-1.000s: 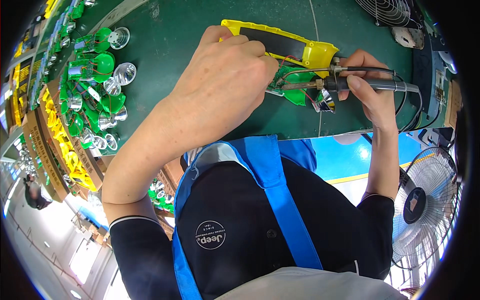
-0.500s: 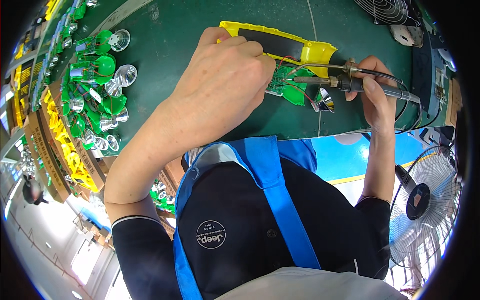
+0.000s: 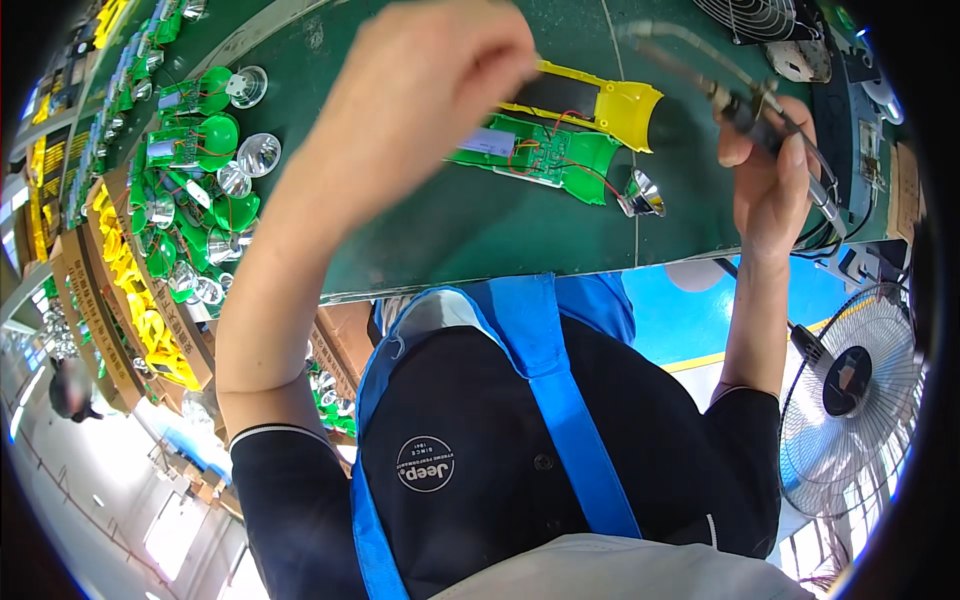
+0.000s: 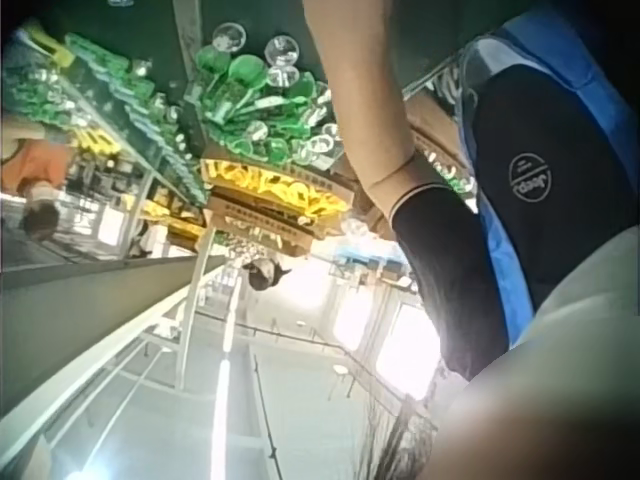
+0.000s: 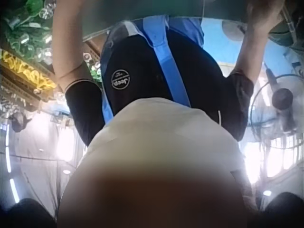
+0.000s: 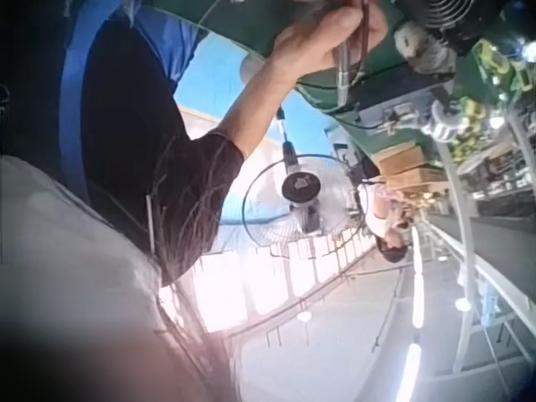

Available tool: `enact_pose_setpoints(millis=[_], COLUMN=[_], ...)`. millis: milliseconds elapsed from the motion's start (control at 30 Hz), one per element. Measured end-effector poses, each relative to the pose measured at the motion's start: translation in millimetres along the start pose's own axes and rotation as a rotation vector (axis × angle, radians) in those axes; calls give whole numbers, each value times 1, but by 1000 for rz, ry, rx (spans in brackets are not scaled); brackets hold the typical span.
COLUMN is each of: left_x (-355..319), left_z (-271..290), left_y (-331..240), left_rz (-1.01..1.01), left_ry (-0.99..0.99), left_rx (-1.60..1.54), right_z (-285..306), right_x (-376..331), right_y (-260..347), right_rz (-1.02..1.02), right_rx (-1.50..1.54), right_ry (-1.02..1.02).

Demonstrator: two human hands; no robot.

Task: Solder wires to a circuit board and assemble electronic flashlight components.

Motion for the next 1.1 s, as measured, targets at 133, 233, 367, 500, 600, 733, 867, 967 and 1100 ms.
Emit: enact_pose_setpoints(millis=[133, 233, 367, 500, 600, 733, 867, 967, 1100], left_x=[12, 16, -24, -66, -78, -70, -36, 36, 112], left_z=[-24, -22, 16, 5, 4, 32, 92, 85, 34], left_y=[32, 23, -11, -11, -6, 5, 43, 68, 112], left_rz=[147, 10, -336, -256, -266, -176, 124, 24, 36], left_ry=[459, 307, -77, 26, 12, -33, -364, -455, -396], left_rx=[311, 265, 392, 356, 409, 232, 259, 268, 530], right_z=[-26, -45, -66, -96, -114, -112, -86, -55, -69], right_x=[15, 26, 40, 67, 94, 115, 79, 41, 22], right_y=[16, 17, 12, -5, -23, -57, -22, -23, -18], right_rz=[212, 309, 364, 480, 547, 315, 532, 237, 322], right_rx=[-77, -172, -231, -163, -340, -502, -398, -298, -346], right_ry=[34, 61, 48, 40, 6, 39, -37, -64, 10])
Point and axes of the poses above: each hand's wrist, its own x-axis towards the middle knuckle, its own z-axis out of the back of the hand, y = z × x, the point moved 9 cm from there along x, towards the middle knuckle, and after that the axes turned 10 degrees about -y, right-handed, at the moved point
